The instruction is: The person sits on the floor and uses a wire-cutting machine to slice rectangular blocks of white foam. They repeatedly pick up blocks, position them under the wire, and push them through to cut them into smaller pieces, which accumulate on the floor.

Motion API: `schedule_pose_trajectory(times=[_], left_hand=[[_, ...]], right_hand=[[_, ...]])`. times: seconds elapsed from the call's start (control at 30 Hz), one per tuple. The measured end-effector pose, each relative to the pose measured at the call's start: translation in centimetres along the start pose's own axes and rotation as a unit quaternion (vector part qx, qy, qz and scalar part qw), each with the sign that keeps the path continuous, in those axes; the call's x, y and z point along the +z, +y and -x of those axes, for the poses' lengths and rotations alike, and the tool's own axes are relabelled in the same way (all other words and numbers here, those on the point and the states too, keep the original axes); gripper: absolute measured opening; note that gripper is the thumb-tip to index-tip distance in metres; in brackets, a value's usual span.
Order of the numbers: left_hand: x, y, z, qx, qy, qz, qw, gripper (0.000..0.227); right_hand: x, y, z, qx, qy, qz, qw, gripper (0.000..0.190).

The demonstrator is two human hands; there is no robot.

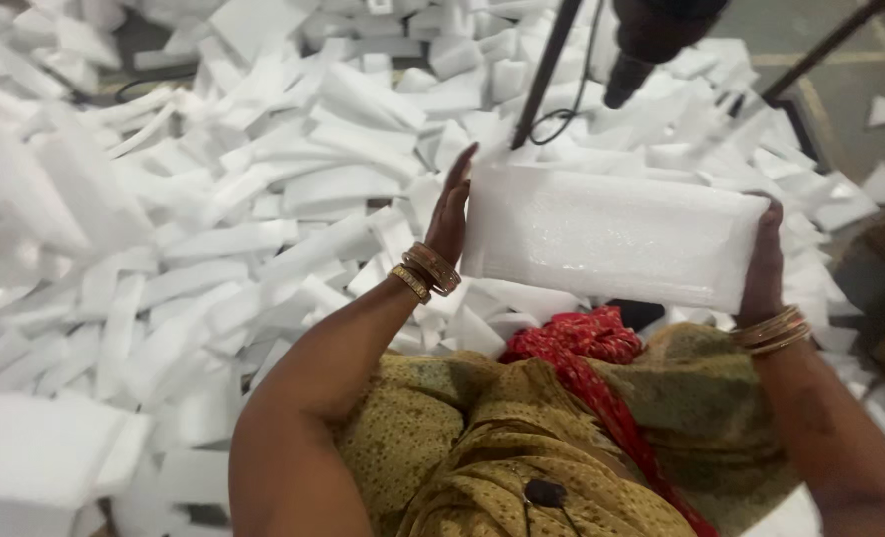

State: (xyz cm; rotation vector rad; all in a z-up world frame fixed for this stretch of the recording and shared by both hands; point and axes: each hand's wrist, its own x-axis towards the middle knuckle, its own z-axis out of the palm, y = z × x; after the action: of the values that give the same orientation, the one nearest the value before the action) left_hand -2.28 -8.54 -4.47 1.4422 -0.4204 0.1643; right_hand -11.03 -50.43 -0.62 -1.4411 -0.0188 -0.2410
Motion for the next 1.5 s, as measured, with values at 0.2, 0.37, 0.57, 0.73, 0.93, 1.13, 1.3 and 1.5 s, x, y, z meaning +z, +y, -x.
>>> schedule_pose_trajectory(times=[0.2, 0.37, 0.57, 0.73, 0.93, 1.13, 1.3, 1.5], left_hand=[[5.8, 0.2, -1.1, -0.154, -0.048, 0.040, 0.986, 0.086], [6.7, 0.6, -2.5, -0.245, -0.041, 0.074, 0.966, 0.094], [8.0, -1.2, -1.6, -0.229, -0.044, 0.145, 0.962, 0.080], [9.3, -3.1, -2.9, -0.175, 0.050, 0.140, 0.973, 0.044], [10.4, -2.8, -8.1, -0.106, 0.097, 0.151, 0.978, 0.042], [10.3, -1.0, -11.7, -0.109, 0.072, 0.150, 0.980, 0.044], [10.5, 0.2, -13.8, -0.097, 0.004, 0.140, 0.985, 0.035], [8.6, -0.4, -10.6, 0.055, -0.038, -0.058, 0.996, 0.035]], right_hand=[[-4.3, -1.0, -0.8, 0.041, -0.014, 0.011, 0.999, 0.062], [-7.4, 1.8, -2.4, 0.120, 0.053, 0.005, 0.991, 0.057], [-6.6, -0.3, -2.1, 0.067, -0.032, -0.023, 0.997, 0.056], [-4.7, -2.1, -1.6, 0.064, -0.022, -0.024, 0.997, 0.061], [-5.2, -1.9, -2.7, 0.007, 0.005, -0.037, 0.999, 0.065], [-6.1, -0.6, -4.9, 0.005, 0.022, -0.076, 0.997, 0.063], [-6.1, -1.1, -5.2, 0.006, 0.011, -0.033, 0.999, 0.064], [-5.0, -1.6, -4.7, 0.065, -0.005, 0.028, 0.997, 0.067]])
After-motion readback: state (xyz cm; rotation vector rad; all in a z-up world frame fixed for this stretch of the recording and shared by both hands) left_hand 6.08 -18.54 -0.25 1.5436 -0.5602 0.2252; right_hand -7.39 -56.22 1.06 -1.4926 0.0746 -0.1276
